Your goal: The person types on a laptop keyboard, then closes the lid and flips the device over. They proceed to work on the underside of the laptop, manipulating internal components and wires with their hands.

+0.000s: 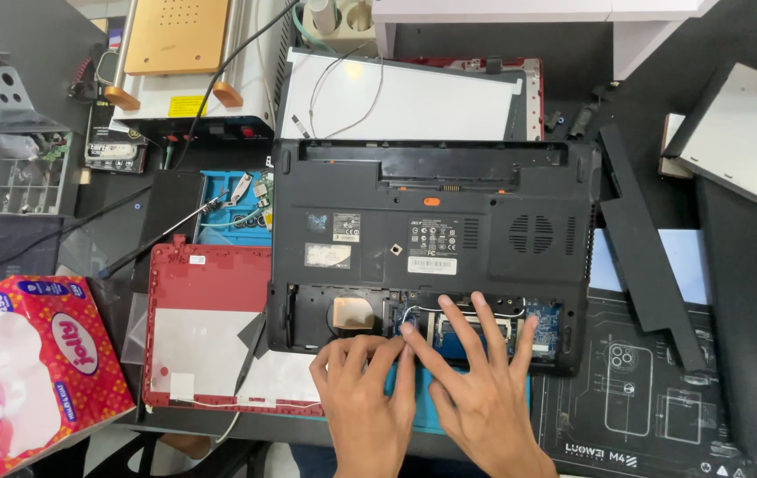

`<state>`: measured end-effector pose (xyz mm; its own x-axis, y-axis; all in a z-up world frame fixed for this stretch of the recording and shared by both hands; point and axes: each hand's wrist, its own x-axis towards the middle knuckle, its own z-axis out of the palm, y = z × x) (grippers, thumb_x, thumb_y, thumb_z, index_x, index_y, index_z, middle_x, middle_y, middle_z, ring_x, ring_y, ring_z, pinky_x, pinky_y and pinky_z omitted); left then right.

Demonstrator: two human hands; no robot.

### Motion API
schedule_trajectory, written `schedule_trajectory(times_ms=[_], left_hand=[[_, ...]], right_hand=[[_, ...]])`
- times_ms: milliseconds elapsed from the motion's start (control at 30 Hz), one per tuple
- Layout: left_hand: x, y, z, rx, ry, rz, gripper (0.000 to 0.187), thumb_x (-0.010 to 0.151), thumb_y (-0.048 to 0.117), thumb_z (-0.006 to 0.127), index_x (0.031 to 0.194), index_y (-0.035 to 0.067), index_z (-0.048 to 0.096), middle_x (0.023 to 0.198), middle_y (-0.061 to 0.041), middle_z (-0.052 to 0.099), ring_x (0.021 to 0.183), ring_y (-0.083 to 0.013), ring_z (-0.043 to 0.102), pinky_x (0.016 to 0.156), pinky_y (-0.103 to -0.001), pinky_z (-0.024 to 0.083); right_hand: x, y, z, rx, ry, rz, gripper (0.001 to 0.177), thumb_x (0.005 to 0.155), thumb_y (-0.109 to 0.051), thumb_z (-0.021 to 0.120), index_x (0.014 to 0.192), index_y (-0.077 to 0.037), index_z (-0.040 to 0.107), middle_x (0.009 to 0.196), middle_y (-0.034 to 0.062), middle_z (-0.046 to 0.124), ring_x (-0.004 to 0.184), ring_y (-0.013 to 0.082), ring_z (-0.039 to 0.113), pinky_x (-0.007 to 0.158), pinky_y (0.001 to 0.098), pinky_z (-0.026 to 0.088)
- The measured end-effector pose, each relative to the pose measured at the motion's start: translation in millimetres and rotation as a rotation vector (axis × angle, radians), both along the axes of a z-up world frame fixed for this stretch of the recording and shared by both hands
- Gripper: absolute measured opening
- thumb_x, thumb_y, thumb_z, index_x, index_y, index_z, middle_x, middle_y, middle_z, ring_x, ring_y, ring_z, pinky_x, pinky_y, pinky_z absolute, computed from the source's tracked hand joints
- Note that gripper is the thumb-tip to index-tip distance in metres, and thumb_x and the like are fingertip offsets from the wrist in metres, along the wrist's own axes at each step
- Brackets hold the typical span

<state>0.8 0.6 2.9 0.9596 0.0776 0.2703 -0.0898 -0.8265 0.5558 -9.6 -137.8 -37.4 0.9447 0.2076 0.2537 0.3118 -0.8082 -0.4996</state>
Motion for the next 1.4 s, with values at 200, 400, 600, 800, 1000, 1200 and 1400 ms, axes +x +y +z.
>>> schedule_trajectory(times_ms=[200, 400, 600, 800, 1000, 1200, 1400], left_hand=[[1, 2, -1, 0.03, 0.019, -0.014, 0.016, 0.08, 0.016, 0.078, 0.095, 0.011, 0.075, 0.09, 0.001, 0.066, 0.093, -0.0241, 0.061, 0.094, -0.045, 0.039], [0, 4, -4, 0.049, -0.002, 0.003, 0.019, 0.08, 0.018, 0.08, 0.097, 0.012, 0.073, 0.093, 0.0, 0.067, 0.096, -0.0247, 0.061, 0.095, -0.045, 0.039], [-3, 4, -11, 0.021, -0.033, 0.021, 0.021, 0.082, 0.018, 0.08, 0.1, 0.012, 0.072, 0.095, -0.001, 0.067, 0.098, -0.0244, 0.062, 0.095, -0.044, 0.041], [-2, 3, -13, -0.011, -0.054, 0.026, 0.022, 0.083, 0.016, 0.08, 0.102, 0.011, 0.071, 0.096, -0.001, 0.068, 0.097, -0.0241, 0.062, 0.094, -0.043, 0.041], [0, 3, -9, 0.017, -0.072, 0.022, 0.024, 0.083, 0.015, 0.079, 0.106, 0.013, 0.074, 0.093, -0.001, 0.065, 0.094, -0.0231, 0.061, 0.093, -0.042, 0.042], [-2, 4, -11, 0.094, -0.115, -0.038, 0.024, 0.084, 0.013, 0.078, 0.107, 0.013, 0.075, 0.094, -0.002, 0.063, 0.095, -0.0233, 0.06, 0.094, -0.044, 0.042], [-9, 4, -18, 0.05, -0.11, -0.02, 0.026, 0.084, 0.012, 0.076, 0.111, 0.013, 0.075, 0.096, -0.002, 0.065, 0.097, -0.0237, 0.062, 0.094, -0.043, 0.042]], right_hand=[[1, 4, 4, -0.05, 0.012, -0.018, 0.07, 0.076, -0.016, 0.066, 0.142, -0.036, 0.056, 0.157, 0.0113, 0.037, 0.149, 0.041, 0.024, 0.109, 0.0837, 0.003], [1, 8, 2, -0.069, 0.005, -0.035, 0.069, 0.075, -0.016, 0.068, 0.14, -0.036, 0.058, 0.158, 0.0108, 0.036, 0.148, 0.0411, 0.025, 0.107, 0.0857, 0.003], [0, 8, 1, -0.059, -0.009, -0.046, 0.069, 0.077, -0.016, 0.068, 0.141, -0.037, 0.057, 0.158, 0.0087, 0.036, 0.149, 0.0403, 0.026, 0.108, 0.0858, 0.005], [0, 7, -1, -0.059, 0.0, -0.045, 0.068, 0.076, -0.015, 0.068, 0.14, -0.036, 0.058, 0.158, 0.0085, 0.037, 0.149, 0.0402, 0.026, 0.108, 0.085, 0.006], [-1, 6, -1, -0.045, 0.002, -0.043, 0.066, 0.077, -0.014, 0.066, 0.139, -0.035, 0.059, 0.158, 0.0078, 0.037, 0.149, 0.0393, 0.026, 0.108, 0.0842, 0.005], [0, 6, 2, -0.035, 0.027, -0.041, 0.067, 0.077, -0.014, 0.066, 0.141, -0.032, 0.058, 0.158, 0.0084, 0.036, 0.149, 0.0398, 0.024, 0.108, 0.0849, 0.004], [0, 8, 3, -0.06, 0.012, -0.049, 0.067, 0.076, -0.014, 0.066, 0.14, -0.031, 0.059, 0.158, 0.0094, 0.036, 0.149, 0.0401, 0.024, 0.107, 0.0854, 0.005]])
